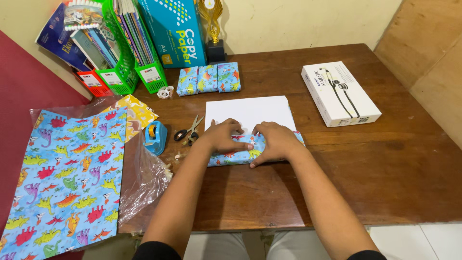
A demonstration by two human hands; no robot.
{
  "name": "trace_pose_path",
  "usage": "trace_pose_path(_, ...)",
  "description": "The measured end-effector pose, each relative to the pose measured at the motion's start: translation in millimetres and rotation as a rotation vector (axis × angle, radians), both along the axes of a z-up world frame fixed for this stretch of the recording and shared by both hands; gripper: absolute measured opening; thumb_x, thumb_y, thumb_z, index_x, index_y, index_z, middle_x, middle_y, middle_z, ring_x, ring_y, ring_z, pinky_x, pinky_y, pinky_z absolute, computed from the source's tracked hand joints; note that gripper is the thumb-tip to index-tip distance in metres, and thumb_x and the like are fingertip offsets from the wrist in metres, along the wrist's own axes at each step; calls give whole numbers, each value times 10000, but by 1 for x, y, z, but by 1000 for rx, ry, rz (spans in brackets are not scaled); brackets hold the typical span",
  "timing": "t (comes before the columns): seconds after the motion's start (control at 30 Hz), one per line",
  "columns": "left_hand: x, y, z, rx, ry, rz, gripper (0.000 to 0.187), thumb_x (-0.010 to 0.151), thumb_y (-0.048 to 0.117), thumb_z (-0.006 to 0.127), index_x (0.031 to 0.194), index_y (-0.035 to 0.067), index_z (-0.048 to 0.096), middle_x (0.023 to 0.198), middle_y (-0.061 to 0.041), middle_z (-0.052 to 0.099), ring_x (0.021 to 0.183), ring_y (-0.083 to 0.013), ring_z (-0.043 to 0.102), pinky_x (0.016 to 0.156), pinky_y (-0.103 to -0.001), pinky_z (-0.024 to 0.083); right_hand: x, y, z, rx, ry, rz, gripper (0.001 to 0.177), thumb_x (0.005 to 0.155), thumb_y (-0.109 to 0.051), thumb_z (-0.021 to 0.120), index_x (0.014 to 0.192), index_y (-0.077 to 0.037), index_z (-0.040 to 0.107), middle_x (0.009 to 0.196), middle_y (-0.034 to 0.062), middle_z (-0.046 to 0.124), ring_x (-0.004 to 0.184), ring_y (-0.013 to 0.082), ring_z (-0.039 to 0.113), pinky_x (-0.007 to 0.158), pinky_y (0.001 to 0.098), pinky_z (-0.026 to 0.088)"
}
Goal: The person wraps a small rectangular box with dinosaur-patterned wrapping paper, folds the ends, and secures them with tape. They then place a smartphone box on a sheet of white paper and begin wrapping it with the same patterned paper.
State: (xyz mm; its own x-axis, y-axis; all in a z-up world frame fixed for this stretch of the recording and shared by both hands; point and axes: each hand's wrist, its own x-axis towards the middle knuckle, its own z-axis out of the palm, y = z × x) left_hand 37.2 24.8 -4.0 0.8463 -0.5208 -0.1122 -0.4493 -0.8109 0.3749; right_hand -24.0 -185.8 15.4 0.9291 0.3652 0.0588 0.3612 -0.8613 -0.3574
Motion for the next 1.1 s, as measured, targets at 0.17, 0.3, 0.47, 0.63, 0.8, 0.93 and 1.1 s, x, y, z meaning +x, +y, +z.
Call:
trace_pose_path(0.17, -23, -18, 9, 434, -8, -8, 1362, 470, 911, 731, 1548, 154, 386, 1635, -65, 324, 1521, -348, 263, 1205, -687, 35, 1, -1, -2, -8, 1, -30, 822, 408, -529, 942, 1088, -136, 701, 1083, 55, 703, 1101, 281, 645, 893, 438, 531)
trace_pose_path(0.3, -45, -30, -1, 216, -225, -95, 1538, 444, 932, 739, 1593, 74, 181, 1652, -152, 232, 1501, -384, 220, 1146, -693, 54, 2, -2, -2, 9, -68, -4, 831, 414, -465, 912, 1129, -104, 686, 1113, 57, 703, 1108, 290, 642, 892, 448, 527)
trace_pose_path(0.47, -57, -37, -23, 154, -238, -17, 1503, 462, 965, 668, 1584, 44, 274, 1636, -142, 338, 1539, -325, 285, 1232, -659, 121, -1, -1, -4, -93, -3, -38, 812, 464, -447, 905, 1162, -103, 672, 1140, 73, 678, 1126, 288, 634, 908, 438, 529)
trace_pose_path(0.63, -55, -35, -31, 94, -331, -51, 1463, 499, 971, 664, 1551, 26, 289, 1618, -155, 336, 1509, -344, 257, 1166, -682, 122, 6, -16, -14, -8, 52, 11, 850, 518, -457, 903, 1262, -117, 670, 1196, 82, 679, 1127, 303, 647, 947, 420, 528)
trace_pose_path(0.8, -57, -36, -32, 103, -319, -36, 1391, 552, 939, 656, 1563, 50, 304, 1609, -144, 354, 1516, -321, 269, 1185, -668, 131, 23, -43, -29, 275, 77, 47, 573, 730, -469, 830, 1170, -107, 767, 1167, 136, 734, 1084, 288, 692, 942, 383, 538)
trace_pose_path(0.93, -56, -36, -30, 130, -304, -21, 1287, 619, 914, 642, 1571, 106, 331, 1605, -133, 358, 1522, -310, 274, 1198, -663, 129, 30, -63, -33, 261, 147, -317, 421, 872, -471, 727, 1028, -87, 802, 1026, 155, 788, 975, 282, 757, 891, 394, 578)
trace_pose_path(1.1, -54, -37, -27, 137, -290, -20, 1222, 614, 889, 666, 1541, 150, 368, 1625, -91, 332, 1514, -306, 262, 1179, -666, 126, 33, -57, -40, 93, -152, -166, 382, 924, -453, 637, 925, -130, 841, 1157, 37, 774, 1040, 283, 712, 929, 417, 544)
